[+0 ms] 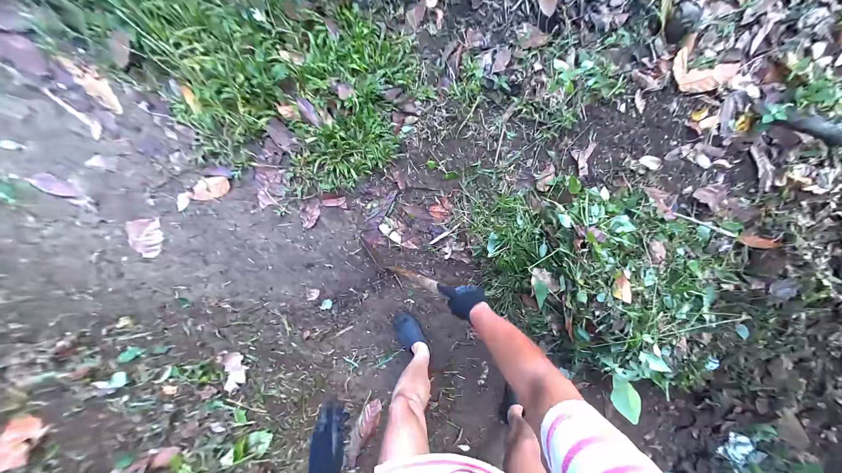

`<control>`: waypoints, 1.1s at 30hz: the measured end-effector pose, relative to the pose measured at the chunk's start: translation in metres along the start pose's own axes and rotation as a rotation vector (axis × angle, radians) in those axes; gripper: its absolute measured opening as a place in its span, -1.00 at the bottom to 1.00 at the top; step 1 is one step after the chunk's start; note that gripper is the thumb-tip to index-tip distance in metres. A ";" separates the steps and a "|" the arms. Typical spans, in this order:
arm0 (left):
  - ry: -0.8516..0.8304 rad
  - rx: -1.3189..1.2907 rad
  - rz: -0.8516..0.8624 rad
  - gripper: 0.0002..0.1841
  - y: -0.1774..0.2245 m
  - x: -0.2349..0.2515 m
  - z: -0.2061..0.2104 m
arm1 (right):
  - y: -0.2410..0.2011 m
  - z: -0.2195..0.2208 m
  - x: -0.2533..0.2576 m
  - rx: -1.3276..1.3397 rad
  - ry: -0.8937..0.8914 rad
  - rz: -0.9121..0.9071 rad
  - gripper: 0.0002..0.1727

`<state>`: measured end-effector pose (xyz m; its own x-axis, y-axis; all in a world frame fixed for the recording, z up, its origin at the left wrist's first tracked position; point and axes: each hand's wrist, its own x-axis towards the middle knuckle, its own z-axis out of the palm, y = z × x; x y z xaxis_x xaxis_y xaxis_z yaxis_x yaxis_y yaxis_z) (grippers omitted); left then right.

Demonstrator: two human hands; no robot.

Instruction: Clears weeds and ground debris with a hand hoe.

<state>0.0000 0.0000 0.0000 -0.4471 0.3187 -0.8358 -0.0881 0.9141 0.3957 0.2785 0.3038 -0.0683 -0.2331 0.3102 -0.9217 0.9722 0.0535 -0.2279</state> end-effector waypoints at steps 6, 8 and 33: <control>-0.090 0.095 0.073 -0.42 0.086 0.040 -0.041 | 0.108 -0.051 -0.016 0.013 0.140 0.298 -0.21; -0.100 0.130 0.021 -0.44 0.098 0.044 -0.043 | 0.137 -0.048 -0.045 0.122 0.164 0.464 -0.25; -0.326 0.547 -0.123 -0.34 0.319 0.231 0.134 | -0.010 -0.041 0.039 0.900 -0.130 -0.002 -0.30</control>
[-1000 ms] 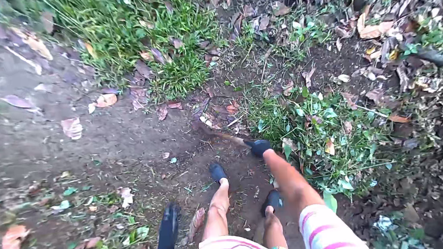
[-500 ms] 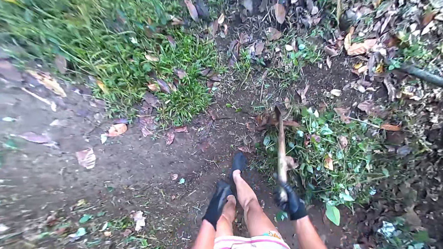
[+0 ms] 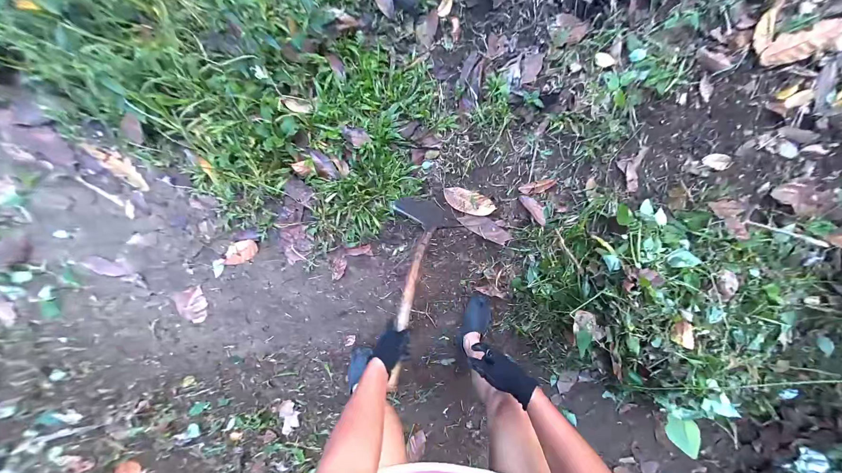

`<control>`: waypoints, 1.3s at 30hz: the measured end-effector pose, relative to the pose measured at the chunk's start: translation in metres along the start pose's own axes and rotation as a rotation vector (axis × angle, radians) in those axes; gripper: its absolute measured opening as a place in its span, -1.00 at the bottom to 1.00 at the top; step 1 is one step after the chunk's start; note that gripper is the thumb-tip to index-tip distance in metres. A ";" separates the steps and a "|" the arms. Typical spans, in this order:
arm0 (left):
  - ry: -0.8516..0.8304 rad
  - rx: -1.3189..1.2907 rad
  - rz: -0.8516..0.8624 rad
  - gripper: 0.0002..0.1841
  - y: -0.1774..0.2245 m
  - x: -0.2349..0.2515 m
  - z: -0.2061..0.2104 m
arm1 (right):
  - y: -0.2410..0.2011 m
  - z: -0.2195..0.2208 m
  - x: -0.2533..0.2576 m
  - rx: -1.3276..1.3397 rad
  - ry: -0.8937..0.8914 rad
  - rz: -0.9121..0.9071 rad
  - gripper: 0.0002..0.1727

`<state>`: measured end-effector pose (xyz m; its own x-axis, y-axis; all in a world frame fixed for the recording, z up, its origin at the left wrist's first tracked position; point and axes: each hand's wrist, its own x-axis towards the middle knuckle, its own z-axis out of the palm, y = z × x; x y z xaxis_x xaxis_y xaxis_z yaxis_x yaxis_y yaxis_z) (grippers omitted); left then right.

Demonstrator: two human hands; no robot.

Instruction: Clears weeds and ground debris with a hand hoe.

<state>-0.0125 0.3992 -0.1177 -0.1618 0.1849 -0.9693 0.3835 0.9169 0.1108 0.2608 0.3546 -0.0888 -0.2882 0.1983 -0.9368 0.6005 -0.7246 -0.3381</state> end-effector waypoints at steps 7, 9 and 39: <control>0.064 -0.064 0.142 -0.40 0.006 0.070 0.059 | 0.007 0.042 0.061 0.638 0.415 -0.272 -0.53; -0.103 -0.169 0.202 -0.43 0.015 0.066 0.088 | 0.001 0.048 0.060 0.703 0.645 -0.333 -0.56; 0.403 1.013 0.670 -0.30 -0.050 0.296 -0.156 | 0.020 0.184 0.032 0.605 1.459 -1.129 -0.62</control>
<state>-0.2219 0.4632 -0.3763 0.1355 0.7608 -0.6347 0.9861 -0.0411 0.1613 0.1261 0.2245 -0.1092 0.6387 0.7415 0.2057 0.2238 0.0768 -0.9716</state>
